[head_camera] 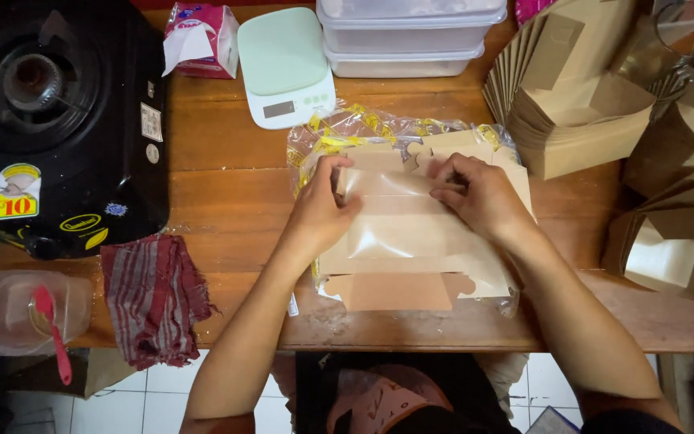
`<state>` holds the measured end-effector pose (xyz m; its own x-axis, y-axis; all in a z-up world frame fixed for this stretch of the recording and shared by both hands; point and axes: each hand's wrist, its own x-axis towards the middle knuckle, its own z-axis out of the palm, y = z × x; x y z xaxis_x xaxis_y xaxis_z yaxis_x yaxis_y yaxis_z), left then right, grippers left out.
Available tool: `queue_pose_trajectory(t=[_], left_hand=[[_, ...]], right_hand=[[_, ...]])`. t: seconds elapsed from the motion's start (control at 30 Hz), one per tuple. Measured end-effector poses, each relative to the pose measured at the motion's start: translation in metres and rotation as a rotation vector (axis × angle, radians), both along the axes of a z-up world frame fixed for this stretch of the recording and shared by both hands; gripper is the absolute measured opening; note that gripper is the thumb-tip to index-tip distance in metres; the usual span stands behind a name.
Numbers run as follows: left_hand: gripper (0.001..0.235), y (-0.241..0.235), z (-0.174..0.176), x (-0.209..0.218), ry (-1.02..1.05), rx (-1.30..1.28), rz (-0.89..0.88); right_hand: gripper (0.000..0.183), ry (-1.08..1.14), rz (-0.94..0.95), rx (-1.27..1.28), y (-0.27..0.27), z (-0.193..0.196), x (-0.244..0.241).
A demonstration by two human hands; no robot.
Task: Assembling cardboard food boxes by folding flat sheets along creases and tucking tabs.
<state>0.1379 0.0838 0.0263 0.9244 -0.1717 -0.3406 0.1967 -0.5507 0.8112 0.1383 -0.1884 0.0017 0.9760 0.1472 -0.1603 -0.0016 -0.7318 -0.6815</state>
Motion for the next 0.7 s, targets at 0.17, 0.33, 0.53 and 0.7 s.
queue_pose_trajectory(t=[0.17, 0.33, 0.53, 0.7], left_hand=[[0.044, -0.002, 0.028, 0.008, -0.004, 0.233, -0.135], [0.031, 0.004, 0.016, 0.01, 0.0, 0.307, -0.224], [0.028, 0.023, -0.024, -0.015, -0.694, 0.141, -0.422], [0.025, 0.034, -0.032, -0.044, -0.933, 0.229, -0.448]], right_hand=[[0.042, 0.067, -0.019, 0.019, 0.017, 0.045, -0.004], [0.042, 0.057, 0.004, -0.011, 0.008, 0.023, 0.002], [0.01, -0.472, 0.203, -0.115, -0.005, -0.005, -0.012], [0.023, -0.685, 0.42, -0.41, -0.014, 0.003, -0.029]])
